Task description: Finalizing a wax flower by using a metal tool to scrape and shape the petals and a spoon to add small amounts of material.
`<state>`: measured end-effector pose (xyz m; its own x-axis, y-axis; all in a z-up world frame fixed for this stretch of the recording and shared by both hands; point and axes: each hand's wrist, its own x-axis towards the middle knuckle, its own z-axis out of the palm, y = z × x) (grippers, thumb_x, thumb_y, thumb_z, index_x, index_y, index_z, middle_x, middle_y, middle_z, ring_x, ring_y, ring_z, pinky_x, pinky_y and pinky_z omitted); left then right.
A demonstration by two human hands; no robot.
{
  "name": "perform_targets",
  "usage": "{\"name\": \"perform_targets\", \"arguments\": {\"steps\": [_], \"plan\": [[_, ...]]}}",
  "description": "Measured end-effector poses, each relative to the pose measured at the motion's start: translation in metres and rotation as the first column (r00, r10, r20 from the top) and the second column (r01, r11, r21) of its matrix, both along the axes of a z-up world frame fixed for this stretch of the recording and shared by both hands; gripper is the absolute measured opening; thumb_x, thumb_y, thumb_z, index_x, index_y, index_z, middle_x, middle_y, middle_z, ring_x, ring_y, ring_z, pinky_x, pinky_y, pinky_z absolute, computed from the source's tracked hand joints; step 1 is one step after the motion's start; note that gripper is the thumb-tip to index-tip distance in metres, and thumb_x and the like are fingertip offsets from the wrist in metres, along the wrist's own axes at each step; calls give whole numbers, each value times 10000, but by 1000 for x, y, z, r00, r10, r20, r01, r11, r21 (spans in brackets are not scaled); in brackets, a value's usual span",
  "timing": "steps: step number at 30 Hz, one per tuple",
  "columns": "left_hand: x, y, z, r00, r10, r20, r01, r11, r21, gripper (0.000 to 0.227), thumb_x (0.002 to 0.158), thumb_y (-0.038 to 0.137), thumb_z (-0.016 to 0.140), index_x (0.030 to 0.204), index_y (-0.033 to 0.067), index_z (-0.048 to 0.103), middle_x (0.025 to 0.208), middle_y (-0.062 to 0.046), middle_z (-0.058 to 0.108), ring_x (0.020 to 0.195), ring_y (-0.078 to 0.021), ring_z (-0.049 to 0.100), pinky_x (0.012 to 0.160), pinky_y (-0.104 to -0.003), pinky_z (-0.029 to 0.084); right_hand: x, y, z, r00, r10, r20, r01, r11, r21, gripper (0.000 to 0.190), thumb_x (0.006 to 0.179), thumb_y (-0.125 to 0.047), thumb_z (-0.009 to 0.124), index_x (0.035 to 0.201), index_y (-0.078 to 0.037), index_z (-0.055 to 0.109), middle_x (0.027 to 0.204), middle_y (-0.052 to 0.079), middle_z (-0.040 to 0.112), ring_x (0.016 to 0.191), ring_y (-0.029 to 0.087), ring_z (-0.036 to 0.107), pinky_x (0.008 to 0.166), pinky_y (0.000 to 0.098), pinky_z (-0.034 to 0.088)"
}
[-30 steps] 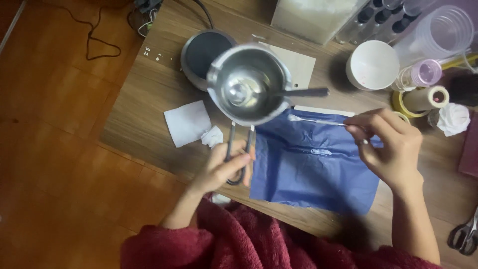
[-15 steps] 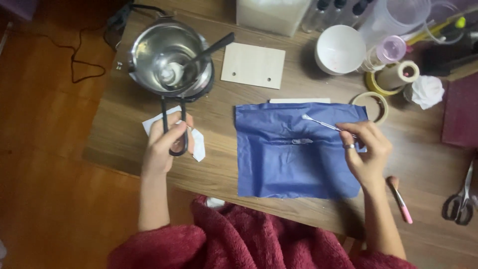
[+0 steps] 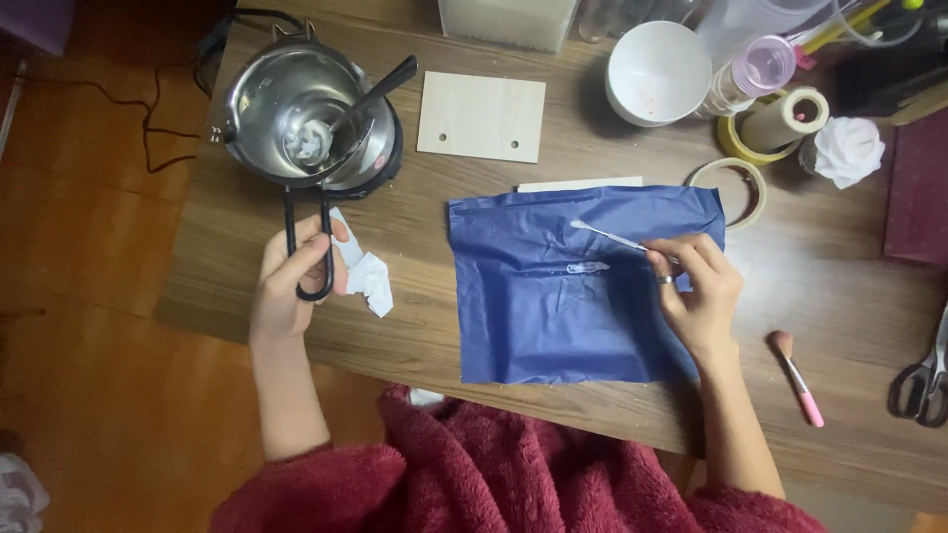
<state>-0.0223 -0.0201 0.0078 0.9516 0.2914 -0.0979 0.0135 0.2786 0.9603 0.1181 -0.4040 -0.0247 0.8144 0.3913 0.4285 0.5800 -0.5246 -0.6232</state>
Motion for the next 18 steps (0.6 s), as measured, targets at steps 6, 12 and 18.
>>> {"name": "perform_targets", "arguments": {"steps": [6, 12, 18], "plan": [[-7, 13, -12, 997, -81, 4, 81, 989, -124, 916, 868, 691, 205, 1159, -136, 471, 452, -147, 519, 283, -86, 417, 289, -131, 296, -8, 1, 0, 1000, 11, -13, -11, 1000, -3, 68, 911, -63, 679, 948, -102, 721, 736, 80, 593, 532, 244, 520, 558, 338, 445], [-20, -54, -72, 881, 417, -224, -471, 734, -489, 348, 917, 385, 465, 924, 50, 560, 703, -115, 575, 351, -211, 439, 302, -254, 265, -16, 3, 2, 999, 29, -43, -28, 1000, 4, 47, 908, -98, 665, 916, -110, 710, 737, 70, 601, 519, 245, 516, 554, 342, 451], [38, -153, -37, 997, -58, 44, 57, 998, 31, 177, 912, 126, 541, 973, 6, 655, 699, -142, 655, 566, -128, 567, 504, -194, 428, -22, 11, 9, 993, 38, -109, -36, 999, 19, 59, 908, -116, 656, 909, -124, 715, 732, 62, 602, 525, 224, 515, 540, 323, 442]]}}
